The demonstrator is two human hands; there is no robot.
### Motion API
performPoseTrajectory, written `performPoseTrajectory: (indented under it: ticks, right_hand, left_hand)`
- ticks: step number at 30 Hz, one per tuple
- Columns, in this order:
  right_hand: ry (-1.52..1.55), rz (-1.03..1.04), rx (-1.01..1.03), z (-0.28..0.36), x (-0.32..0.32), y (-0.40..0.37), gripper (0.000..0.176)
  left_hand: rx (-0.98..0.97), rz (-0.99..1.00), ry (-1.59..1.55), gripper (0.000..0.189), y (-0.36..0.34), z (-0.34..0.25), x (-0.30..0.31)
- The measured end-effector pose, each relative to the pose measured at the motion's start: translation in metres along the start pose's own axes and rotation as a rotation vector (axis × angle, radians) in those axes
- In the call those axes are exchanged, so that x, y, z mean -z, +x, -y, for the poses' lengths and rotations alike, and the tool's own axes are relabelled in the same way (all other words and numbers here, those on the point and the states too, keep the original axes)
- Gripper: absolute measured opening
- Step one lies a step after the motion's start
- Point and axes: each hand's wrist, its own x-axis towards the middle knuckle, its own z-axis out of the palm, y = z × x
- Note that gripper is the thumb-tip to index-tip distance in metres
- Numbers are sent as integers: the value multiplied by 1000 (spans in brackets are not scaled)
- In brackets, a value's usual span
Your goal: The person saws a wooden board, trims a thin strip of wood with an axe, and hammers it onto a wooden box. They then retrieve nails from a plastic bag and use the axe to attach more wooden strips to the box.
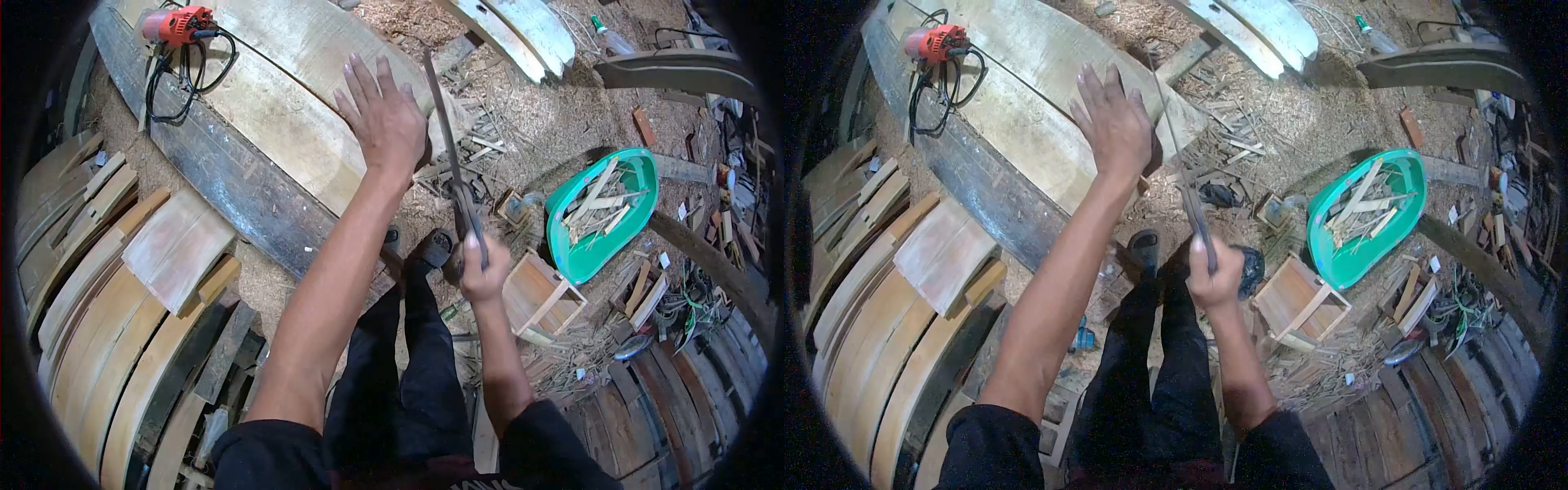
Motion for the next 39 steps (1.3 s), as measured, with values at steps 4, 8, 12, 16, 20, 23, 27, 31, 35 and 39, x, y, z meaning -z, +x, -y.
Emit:
performPoseTrajectory:
  ticks: [4,8,12,16,20,23,27,31,35,39]
  right_hand:
    - [10,18,-43,-5,-3,22,39]
    - [-20,29,-6,3,0,9,34]
    - [28,9,-55,4,0,15,33]
    - [34,33,-48,13,-7,30,33]
    - [-13,84,-70,-2,11,-15,31]
    - [-77,82,126,-5,-22,-8,34]
    - [96,97,-163,-3,2,8,34]
    - [203,179,-124,16,22,8,25]
    - [122,73,-64,6,22,-6,23]
    - [135,-104,23,-14,14,-17,25]
  left_hand:
    - [1,-17,0,55,0,0,-2]
    - [-5,-10,-3,54,-2,0,-2]
    - [-11,-35,-16,54,-1,1,-3]
    - [-4,-36,-17,54,-1,1,-4]
    - [-7,-52,8,54,2,4,-7]
    - [-14,-63,4,54,1,3,-8]
    - [-23,-77,-49,54,-1,7,-8]
    - [-78,-189,-75,53,-1,7,-4]
    - [-461,-98,-252,33,-20,14,19]
    - [-507,24,-291,37,-41,13,25]
